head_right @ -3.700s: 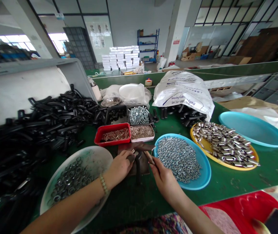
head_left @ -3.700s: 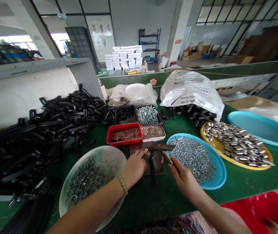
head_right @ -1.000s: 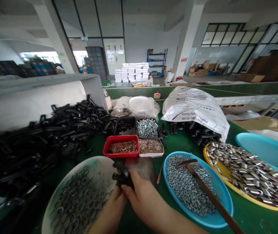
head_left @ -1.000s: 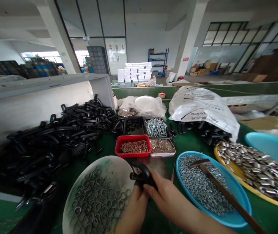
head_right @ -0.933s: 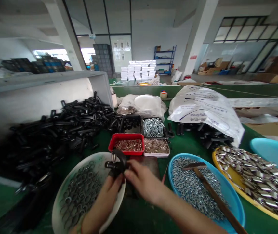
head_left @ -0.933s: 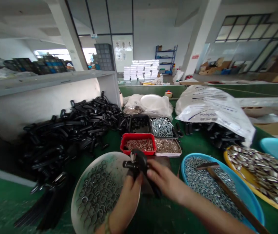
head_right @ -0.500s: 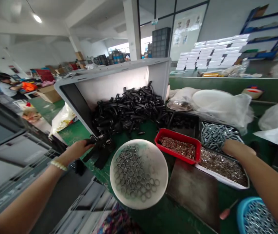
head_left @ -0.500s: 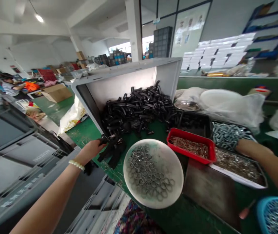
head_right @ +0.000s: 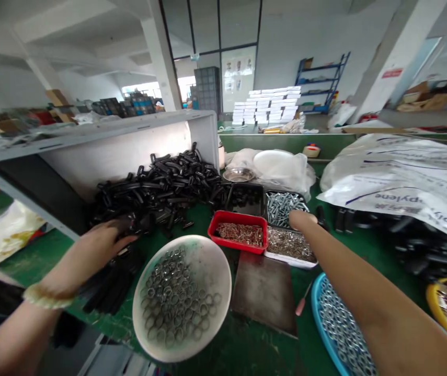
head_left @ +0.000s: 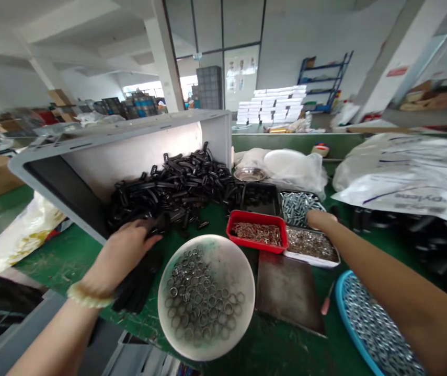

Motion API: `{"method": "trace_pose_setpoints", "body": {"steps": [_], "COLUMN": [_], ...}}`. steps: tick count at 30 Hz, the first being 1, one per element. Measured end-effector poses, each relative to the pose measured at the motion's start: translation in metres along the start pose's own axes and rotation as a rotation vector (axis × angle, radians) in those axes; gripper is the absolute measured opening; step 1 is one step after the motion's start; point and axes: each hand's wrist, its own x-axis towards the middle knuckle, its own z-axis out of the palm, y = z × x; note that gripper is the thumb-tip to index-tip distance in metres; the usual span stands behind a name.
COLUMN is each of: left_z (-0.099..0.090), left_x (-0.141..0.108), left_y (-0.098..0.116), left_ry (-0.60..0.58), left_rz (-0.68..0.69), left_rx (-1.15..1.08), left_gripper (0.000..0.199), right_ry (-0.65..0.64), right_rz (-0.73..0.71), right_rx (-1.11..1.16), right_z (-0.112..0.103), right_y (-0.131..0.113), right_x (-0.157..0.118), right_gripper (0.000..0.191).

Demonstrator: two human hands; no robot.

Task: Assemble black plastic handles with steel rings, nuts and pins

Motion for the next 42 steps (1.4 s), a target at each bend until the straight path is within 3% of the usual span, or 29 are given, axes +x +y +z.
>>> {"method": "trace_pose_setpoints", "body": {"steps": [2, 3, 4, 6, 8, 11, 14, 17, 19, 21, 24, 26, 29, 32, 34, 36, 38, 40, 42], "left_z": [-0.013, -0.013, -0.009, 0.009, 0.032, 0.06, 0.071, 0.071, 0.07, 0.069, 0.069, 0.067, 0.06, 0.054, 0.053, 0.054, 0.055, 0.056, 0.06], "left_x": [0.051, 0.079, 0.107, 0.157, 0.194, 0.222, 0.231, 0.222, 0.2, 0.165, 0.098, 0.058, 0.015, -0.009, -0.023, -0.038, -0.054, -0.069, -0.081], "left_y": [0.075, 0.116, 0.154, 0.221, 0.266, 0.298, 0.302, 0.299, 0.297, 0.295, 0.29, 0.287, 0.284, 0.282, 0.277, 0.269, 0.26, 0.254, 0.251], "left_ry": [0.016, -0.061, -0.132, -0.163, -0.195, -0.227, -0.222, -0.228, -0.24, -0.335, -0.659, -0.805, -0.761, -0.682, -0.637, -0.636, -0.745, -0.915, -1.003], "left_rz": [0.221, 0.305, 0.317, 0.314, 0.293, 0.245, 0.223, 0.238, 0.271, 0.29, 0.18, 0.044, -0.026, 0.079, 0.085, -0.01, -0.106, -0.157, -0.199], "left_rx": [-0.142, -0.191, -0.215, -0.222, -0.23, -0.27, -0.379, -0.557, -0.693, -1.04, -1.796, -2.075, -2.184, -2.169, -2.143, -2.139, -2.153, -2.17, -2.196], "left_gripper": [0.037, 0.032, 0.028, 0.023, 0.022, 0.032, 0.035, 0.028, 0.024, 0.026, 0.027, 0.028, 0.03, 0.041, 0.045, 0.037, 0.029, 0.027, 0.029], "right_ry": [-0.048, -0.058, -0.053, -0.012, 0.053, 0.147, 0.296, 0.418, 0.427, 0.421, 0.48, 0.572, 0.699, 0.737, 0.66, 0.508, 0.264, -0.017, -0.25], "right_rz": [0.061, 0.07, 0.062, 0.017, -0.04, -0.139, -0.259, -0.254, -0.259, -0.313, -0.411, -0.461, -0.552, -0.659, -0.687, -0.627, -0.489, -0.345, -0.256], "right_rx": [-0.014, -0.013, -0.006, 0.021, 0.057, 0.155, 0.531, 0.905, 1.048, 1.127, 1.088, 0.986, 0.763, 0.57, 0.593, 0.808, 1.136, 1.442, 1.644], "right_z": [-0.002, -0.004, -0.006, -0.012, -0.017, -0.02, -0.015, -0.008, -0.004, -0.002, 0.003, 0.009, 0.02, 0.032, 0.039, 0.044, 0.05, 0.057, 0.066], "right_y": [-0.002, -0.003, -0.003, 0.002, 0.012, 0.032, 0.046, 0.045, 0.034, 0.019, -0.006, -0.018, -0.027, -0.029, -0.028, -0.026, -0.025, -0.025, -0.028], "right_x": [0.004, 0.005, 0.006, 0.002, -0.005, -0.025, -0.052, -0.085, -0.11, -0.134, -0.165, -0.181, -0.201, -0.22, -0.233, -0.245, -0.255, -0.263, -0.269], "right_gripper": [0.026, 0.023, 0.02, 0.017, 0.022, 0.024, 0.015, 0.015, 0.018, 0.022, 0.019, 0.014, 0.012, 0.015, 0.019, 0.03, 0.039, 0.032, 0.027]}}
